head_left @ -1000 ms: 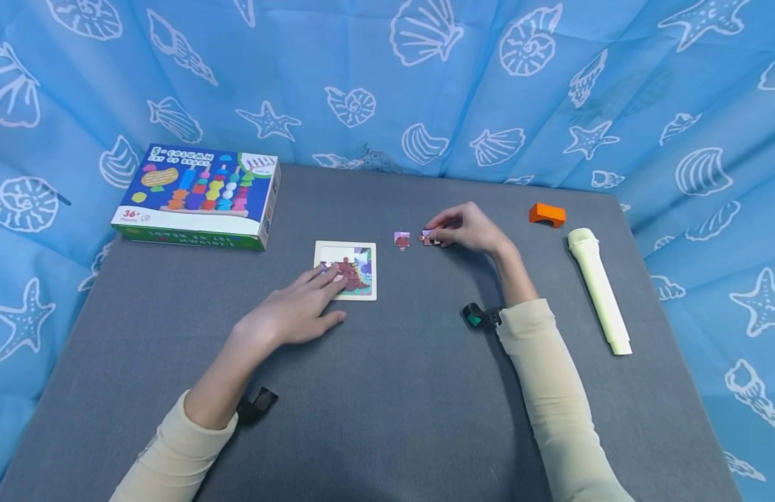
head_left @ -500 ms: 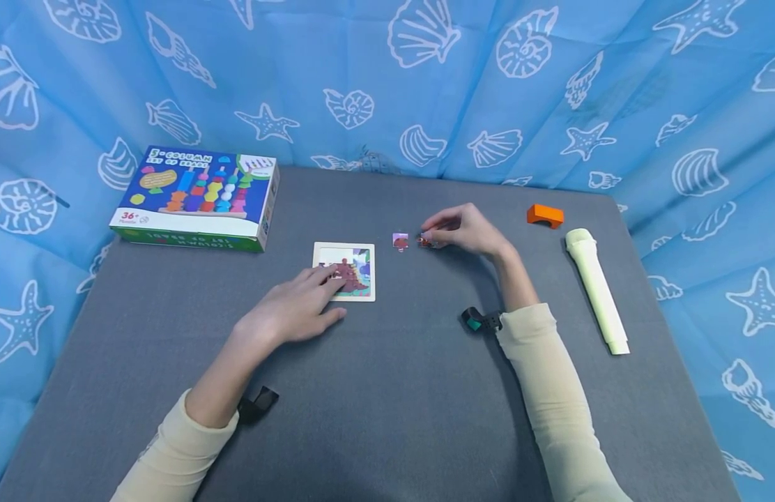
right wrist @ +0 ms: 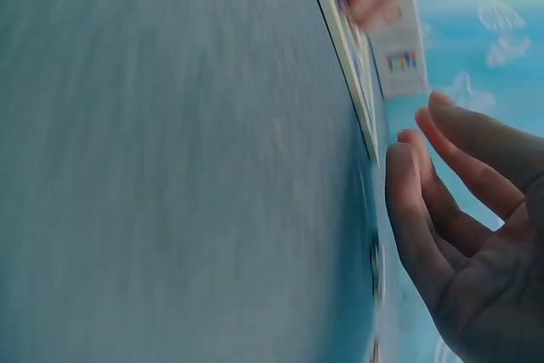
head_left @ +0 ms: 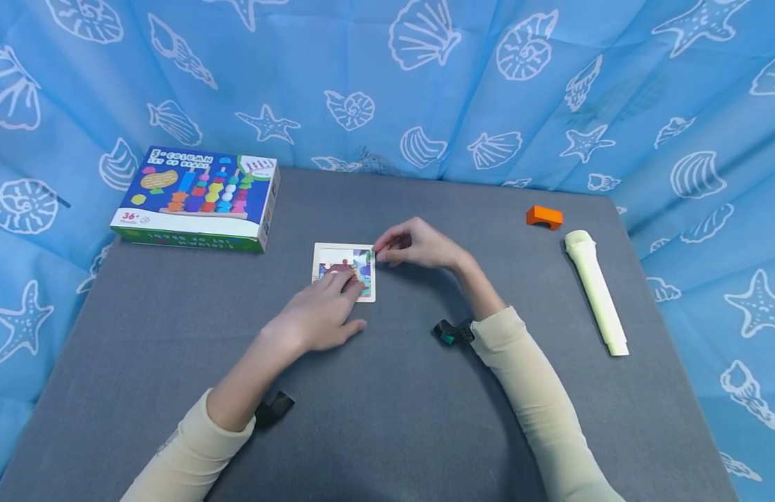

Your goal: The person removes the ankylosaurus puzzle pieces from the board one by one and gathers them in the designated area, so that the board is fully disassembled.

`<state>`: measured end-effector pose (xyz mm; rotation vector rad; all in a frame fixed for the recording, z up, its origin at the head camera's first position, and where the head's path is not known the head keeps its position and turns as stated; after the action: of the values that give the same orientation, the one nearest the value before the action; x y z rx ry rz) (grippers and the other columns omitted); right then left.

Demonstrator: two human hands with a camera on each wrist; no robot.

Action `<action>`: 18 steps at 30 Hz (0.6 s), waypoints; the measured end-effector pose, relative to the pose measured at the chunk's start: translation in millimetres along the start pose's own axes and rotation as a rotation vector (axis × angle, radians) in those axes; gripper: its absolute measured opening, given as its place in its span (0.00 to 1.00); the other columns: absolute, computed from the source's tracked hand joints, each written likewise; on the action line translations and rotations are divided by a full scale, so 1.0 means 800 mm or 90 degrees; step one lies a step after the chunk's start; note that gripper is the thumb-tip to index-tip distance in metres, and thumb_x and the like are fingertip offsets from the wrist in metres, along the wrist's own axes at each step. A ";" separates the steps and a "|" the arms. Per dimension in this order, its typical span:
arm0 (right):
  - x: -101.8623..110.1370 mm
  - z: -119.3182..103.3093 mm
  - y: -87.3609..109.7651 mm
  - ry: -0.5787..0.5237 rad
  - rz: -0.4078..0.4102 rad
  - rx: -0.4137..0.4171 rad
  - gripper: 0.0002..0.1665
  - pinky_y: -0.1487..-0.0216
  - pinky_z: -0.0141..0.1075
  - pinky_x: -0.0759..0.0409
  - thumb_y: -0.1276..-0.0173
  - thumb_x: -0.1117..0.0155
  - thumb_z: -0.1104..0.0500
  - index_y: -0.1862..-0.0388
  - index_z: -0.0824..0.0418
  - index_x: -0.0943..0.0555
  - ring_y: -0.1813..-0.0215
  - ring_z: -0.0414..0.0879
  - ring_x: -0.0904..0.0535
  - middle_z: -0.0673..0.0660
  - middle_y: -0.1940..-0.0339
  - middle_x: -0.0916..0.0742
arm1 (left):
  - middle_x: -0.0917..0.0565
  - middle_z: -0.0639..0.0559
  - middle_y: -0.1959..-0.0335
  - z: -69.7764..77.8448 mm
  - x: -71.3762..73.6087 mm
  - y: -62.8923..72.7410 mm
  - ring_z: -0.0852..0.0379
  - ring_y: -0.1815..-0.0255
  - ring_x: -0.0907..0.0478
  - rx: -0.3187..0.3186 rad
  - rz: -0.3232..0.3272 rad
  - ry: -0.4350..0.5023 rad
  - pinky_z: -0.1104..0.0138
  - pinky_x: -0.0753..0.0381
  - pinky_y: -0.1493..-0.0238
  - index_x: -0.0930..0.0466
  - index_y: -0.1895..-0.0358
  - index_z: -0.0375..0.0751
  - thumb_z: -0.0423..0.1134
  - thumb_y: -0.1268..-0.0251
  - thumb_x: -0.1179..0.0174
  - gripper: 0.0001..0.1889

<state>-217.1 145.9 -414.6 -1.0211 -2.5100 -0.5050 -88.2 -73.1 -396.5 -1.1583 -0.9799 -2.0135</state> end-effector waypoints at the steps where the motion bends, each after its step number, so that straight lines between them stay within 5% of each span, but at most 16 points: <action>1: -0.006 -0.003 -0.005 0.009 -0.012 0.007 0.12 0.56 0.40 0.09 0.22 0.30 0.64 0.45 0.69 0.11 0.59 0.48 0.09 0.64 0.55 0.06 | 0.38 0.35 0.14 0.002 -0.001 0.000 0.37 0.11 0.42 0.001 -0.008 -0.001 0.37 0.32 0.17 0.34 0.17 0.37 0.54 0.19 0.38 0.37; 8: -0.028 -0.024 -0.034 0.103 -0.039 0.025 0.10 0.56 0.30 0.15 0.24 0.28 0.64 0.49 0.66 0.09 0.60 0.40 0.13 0.59 0.59 0.06 | 0.42 0.40 0.10 -0.015 -0.029 -0.016 0.37 0.10 0.45 -0.007 -0.011 -0.003 0.34 0.33 0.17 0.36 0.15 0.43 0.60 0.19 0.40 0.39; 14: -0.036 -0.028 -0.045 0.179 -0.039 -0.020 0.07 0.60 0.29 0.19 0.26 0.28 0.63 0.53 0.63 0.08 0.64 0.39 0.18 0.54 0.65 0.09 | 0.44 0.39 0.10 0.000 -0.006 -0.001 0.37 0.08 0.48 0.008 -0.034 0.009 0.38 0.39 0.12 0.38 0.14 0.41 0.54 0.17 0.40 0.38; 18: -0.039 -0.029 -0.047 0.197 -0.039 -0.030 0.05 0.61 0.29 0.22 0.25 0.28 0.63 0.55 0.62 0.09 0.64 0.40 0.20 0.54 0.66 0.11 | 0.44 0.39 0.09 0.000 -0.007 -0.001 0.38 0.08 0.49 0.012 -0.035 0.011 0.38 0.39 0.13 0.38 0.14 0.42 0.55 0.17 0.40 0.38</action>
<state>-219.0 91.9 -416.1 -0.8132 -2.2690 -0.6864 -86.5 -72.4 -401.4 -1.1128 -1.0308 -2.0494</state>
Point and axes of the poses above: each hand's wrist, its own y-axis away from the middle knuckle, its own x-axis out of the back of the hand, z = x × y, the point moved 2 cm from there along -y, towards the middle knuckle
